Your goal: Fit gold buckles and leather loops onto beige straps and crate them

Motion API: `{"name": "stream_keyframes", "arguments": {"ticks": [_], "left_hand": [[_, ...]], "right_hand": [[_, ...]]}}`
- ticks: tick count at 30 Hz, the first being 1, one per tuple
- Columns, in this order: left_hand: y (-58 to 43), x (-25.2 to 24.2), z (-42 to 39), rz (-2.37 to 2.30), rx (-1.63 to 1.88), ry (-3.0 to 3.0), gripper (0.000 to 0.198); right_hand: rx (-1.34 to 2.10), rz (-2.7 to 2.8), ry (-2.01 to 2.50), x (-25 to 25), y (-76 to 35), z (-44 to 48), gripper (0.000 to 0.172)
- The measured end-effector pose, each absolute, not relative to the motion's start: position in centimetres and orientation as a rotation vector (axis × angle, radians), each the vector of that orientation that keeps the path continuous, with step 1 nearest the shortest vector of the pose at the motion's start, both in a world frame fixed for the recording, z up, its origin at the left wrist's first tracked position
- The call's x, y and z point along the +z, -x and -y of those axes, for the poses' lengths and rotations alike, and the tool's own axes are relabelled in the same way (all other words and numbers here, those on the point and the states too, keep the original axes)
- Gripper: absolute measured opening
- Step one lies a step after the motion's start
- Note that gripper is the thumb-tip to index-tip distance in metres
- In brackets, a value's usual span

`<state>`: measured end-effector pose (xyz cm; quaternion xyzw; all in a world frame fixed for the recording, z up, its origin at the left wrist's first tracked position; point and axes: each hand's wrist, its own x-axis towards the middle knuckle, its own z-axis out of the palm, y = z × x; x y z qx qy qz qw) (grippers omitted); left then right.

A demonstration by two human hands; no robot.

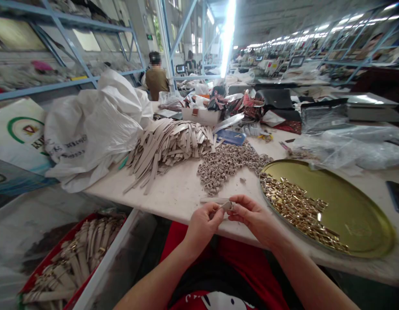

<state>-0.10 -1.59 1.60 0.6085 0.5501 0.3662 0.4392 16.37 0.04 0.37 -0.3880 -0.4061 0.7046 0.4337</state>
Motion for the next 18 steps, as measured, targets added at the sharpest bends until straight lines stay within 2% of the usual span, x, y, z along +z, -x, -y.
{"name": "stream_keyframes", "arguments": {"ticks": [7, 13, 18], "left_hand": [[1.0, 1.4, 2.2, -1.315, 0.672, -1.674, 0.023], [0.7, 1.4, 2.6, -1.237, 0.680, -1.647, 0.016], [0.9, 1.1, 2.7, -1.158, 0.735, -1.496, 0.021]], "right_hand": [[1.415, 1.329, 1.102, -0.4, -16.0, 1.1, 0.026], [1.561, 1.247, 1.157, -0.6, -15.4, 1.8, 0.031], [1.635, 1.025, 1.129, -1.3, -14.6, 2.3, 0.028]]}}
